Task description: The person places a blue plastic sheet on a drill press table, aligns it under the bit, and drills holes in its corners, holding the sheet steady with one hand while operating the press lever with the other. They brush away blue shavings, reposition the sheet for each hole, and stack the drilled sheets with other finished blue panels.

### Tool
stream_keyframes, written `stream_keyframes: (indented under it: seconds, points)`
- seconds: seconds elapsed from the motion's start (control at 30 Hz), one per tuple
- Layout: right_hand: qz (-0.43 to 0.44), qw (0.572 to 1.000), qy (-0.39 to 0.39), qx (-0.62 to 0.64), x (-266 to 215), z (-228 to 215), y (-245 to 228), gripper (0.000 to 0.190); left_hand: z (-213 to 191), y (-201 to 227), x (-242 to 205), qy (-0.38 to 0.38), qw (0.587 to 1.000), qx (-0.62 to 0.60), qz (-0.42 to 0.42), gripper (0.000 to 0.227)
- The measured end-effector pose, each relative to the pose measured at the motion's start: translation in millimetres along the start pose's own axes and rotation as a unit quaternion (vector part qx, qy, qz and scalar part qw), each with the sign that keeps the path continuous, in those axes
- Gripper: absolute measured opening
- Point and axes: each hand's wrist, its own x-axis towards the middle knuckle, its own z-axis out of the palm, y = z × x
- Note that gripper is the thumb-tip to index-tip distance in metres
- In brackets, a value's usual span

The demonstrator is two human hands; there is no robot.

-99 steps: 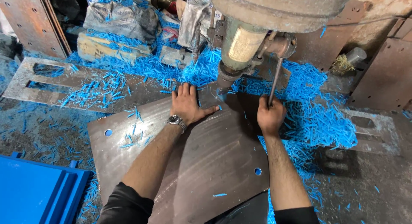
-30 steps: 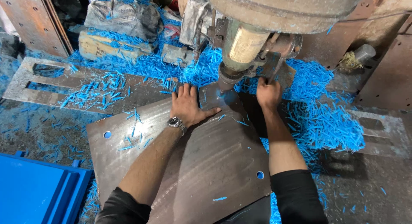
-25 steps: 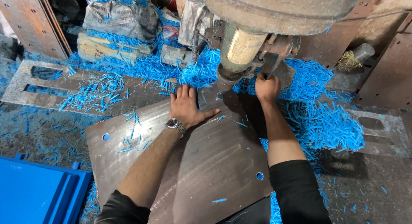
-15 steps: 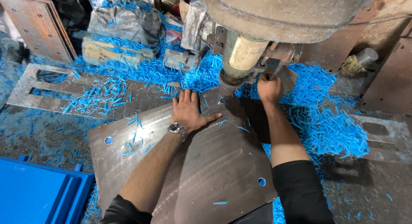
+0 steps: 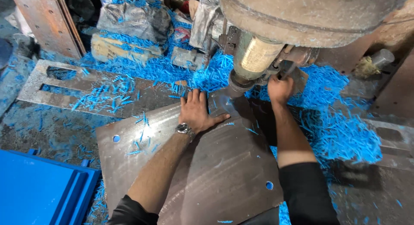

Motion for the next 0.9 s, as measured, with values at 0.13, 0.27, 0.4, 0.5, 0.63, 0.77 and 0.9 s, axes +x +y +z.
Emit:
stream_keyframes:
  seconds: [0.13,0.27,0.4,0.5,0.63,0.77,0.9]
  points:
    - [0.116,0.993,-0.014,0.010,14.7,43.3,43.4,0.018,-2.7,3.8,0.0,0.013,1.000,-0.008,0.001,0.108]
    - [0.118,0.921,-0.094,0.360,11.3,0.6,19.2,0.038,-7.6,3.4,-1.5,-0.004,1.000,-0.004,-0.005,0.109]
    - [0.108,0.993,0.020,0.046,25.0,81.1,62.4,0.021,-5.7,0.9,-0.5,-0.018,1.000,-0.007,-0.005,0.110]
    - [0.071,0.996,0.020,0.058,33.1,67.5,49.3,0.009,-2.8,-0.4,-0.1,-0.022,1.000,-0.009,-0.001,0.110]
    - [0.033,0.999,-0.007,0.037,26.0,90.1,77.7,0.017,-2.6,0.9,1.2,-0.013,1.000,-0.008,-0.005,0.112]
    - [0.065,0.994,0.068,0.049,36.6,107.8,73.5,0.027,-6.2,2.3,-0.6,-0.024,1.000,-0.004,-0.006,0.110]
    - [0.040,0.993,0.043,0.102,43.5,107.8,78.3,0.024,-5.7,0.6,4.0,-0.024,1.000,-0.008,-0.012,0.112]
